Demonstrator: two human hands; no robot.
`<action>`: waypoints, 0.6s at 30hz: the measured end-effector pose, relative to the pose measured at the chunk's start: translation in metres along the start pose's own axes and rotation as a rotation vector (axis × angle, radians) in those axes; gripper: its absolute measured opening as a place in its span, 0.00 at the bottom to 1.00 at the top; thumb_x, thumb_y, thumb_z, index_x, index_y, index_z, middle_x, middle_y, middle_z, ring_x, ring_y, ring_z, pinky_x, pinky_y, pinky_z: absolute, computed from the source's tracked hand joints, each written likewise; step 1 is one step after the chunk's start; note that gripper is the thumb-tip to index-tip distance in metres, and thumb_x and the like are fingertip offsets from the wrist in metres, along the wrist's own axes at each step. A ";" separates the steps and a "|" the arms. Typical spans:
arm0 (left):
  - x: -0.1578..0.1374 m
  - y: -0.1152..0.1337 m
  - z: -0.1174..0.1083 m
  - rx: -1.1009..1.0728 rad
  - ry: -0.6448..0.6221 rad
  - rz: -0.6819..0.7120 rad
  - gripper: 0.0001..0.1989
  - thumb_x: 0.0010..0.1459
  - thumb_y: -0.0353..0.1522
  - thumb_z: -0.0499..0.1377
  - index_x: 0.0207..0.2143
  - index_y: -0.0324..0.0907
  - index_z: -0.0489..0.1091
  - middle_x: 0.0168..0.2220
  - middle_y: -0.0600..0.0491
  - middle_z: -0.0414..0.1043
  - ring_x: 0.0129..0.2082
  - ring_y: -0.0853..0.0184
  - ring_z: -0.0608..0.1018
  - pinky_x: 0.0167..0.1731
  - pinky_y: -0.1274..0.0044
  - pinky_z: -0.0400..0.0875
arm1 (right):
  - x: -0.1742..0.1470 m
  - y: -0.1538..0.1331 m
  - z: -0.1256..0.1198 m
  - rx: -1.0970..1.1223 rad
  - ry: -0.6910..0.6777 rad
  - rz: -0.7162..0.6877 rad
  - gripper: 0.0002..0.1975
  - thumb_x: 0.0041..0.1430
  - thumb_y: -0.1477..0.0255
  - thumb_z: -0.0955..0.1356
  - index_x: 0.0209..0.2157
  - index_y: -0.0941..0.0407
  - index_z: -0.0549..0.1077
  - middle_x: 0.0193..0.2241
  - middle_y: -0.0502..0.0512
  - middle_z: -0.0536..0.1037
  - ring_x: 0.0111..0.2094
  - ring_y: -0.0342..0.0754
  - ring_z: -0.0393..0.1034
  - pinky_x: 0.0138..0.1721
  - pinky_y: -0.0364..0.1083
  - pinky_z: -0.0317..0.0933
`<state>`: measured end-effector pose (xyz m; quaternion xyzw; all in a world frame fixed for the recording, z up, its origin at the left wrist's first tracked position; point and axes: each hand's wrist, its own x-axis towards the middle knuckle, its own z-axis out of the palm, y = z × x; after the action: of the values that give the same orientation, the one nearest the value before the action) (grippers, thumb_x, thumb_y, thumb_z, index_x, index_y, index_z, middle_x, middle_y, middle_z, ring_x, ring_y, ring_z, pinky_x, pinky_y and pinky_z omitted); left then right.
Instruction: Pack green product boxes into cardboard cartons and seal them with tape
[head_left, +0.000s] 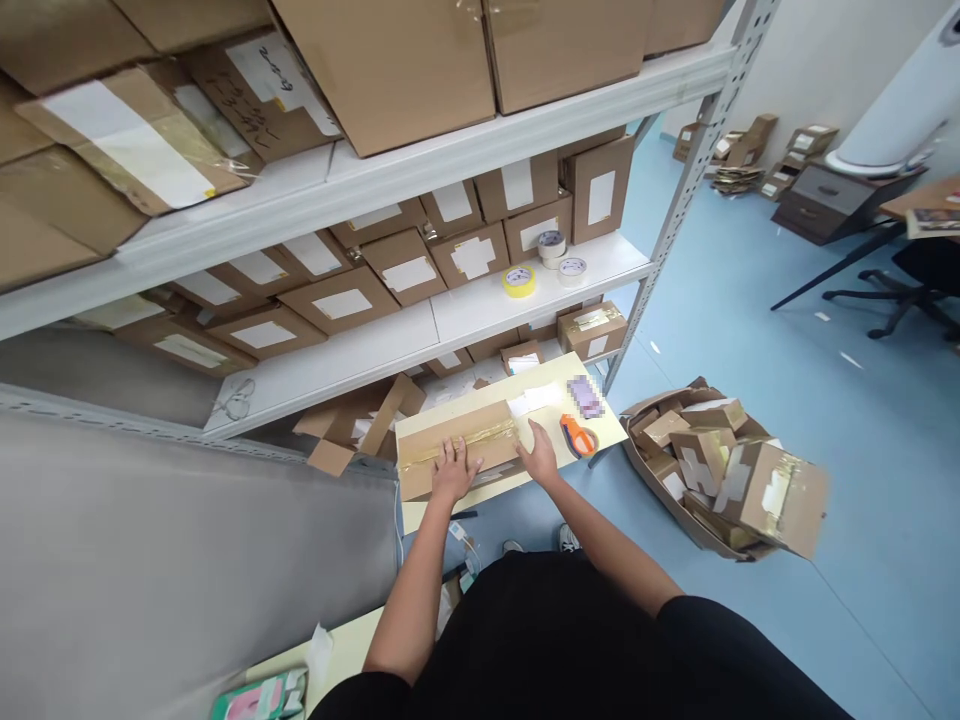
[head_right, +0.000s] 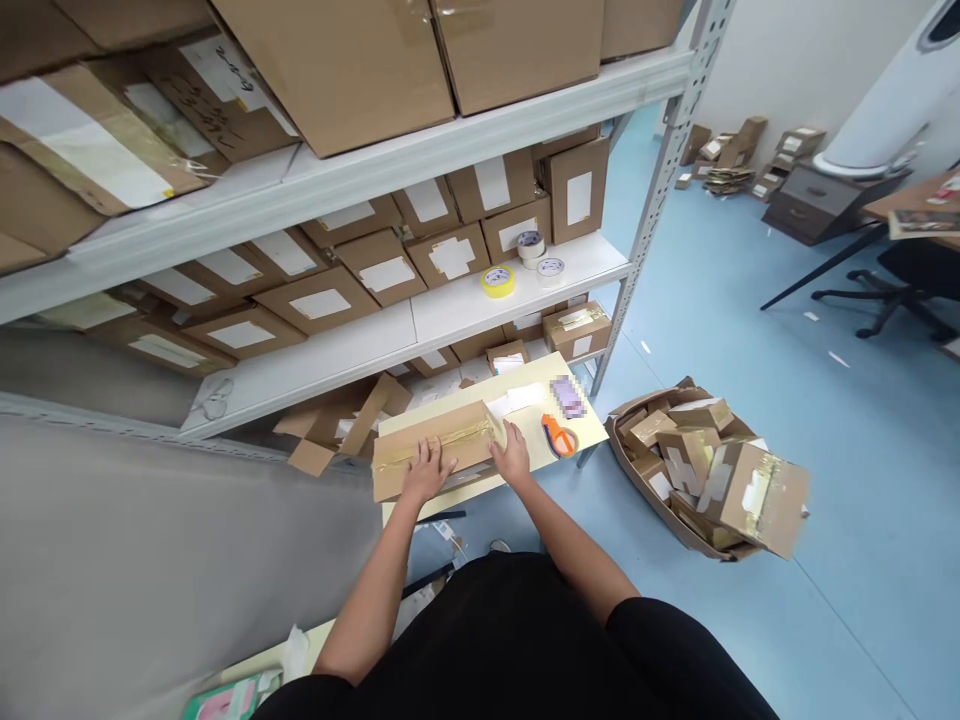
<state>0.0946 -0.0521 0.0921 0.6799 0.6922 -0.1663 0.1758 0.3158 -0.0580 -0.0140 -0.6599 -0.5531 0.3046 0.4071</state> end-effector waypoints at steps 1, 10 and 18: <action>0.002 -0.001 0.000 -0.007 -0.014 -0.003 0.43 0.69 0.54 0.39 0.76 0.39 0.39 0.77 0.38 0.27 0.77 0.49 0.37 0.69 0.51 0.47 | 0.004 0.009 -0.009 -0.028 0.022 0.030 0.36 0.61 0.63 0.68 0.68 0.59 0.61 0.66 0.69 0.66 0.66 0.62 0.61 0.64 0.60 0.61; 0.042 -0.013 0.003 -0.047 -0.162 0.005 0.50 0.65 0.57 0.44 0.76 0.36 0.34 0.75 0.35 0.19 0.75 0.43 0.33 0.67 0.44 0.44 | 0.044 0.104 -0.110 -0.326 -0.120 0.286 0.12 0.58 0.68 0.69 0.41 0.58 0.80 0.36 0.64 0.83 0.39 0.58 0.78 0.39 0.49 0.68; 0.050 -0.011 -0.004 -0.019 -0.242 -0.033 0.53 0.62 0.58 0.47 0.76 0.37 0.31 0.75 0.37 0.15 0.75 0.45 0.28 0.68 0.45 0.44 | 0.047 0.125 -0.087 -0.320 -0.220 0.274 0.16 0.49 0.71 0.72 0.42 0.58 0.80 0.46 0.62 0.82 0.48 0.56 0.75 0.46 0.47 0.67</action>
<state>0.0826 -0.0062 0.0725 0.6416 0.6788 -0.2434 0.2617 0.4597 -0.0366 -0.0790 -0.7480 -0.5405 0.3354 0.1894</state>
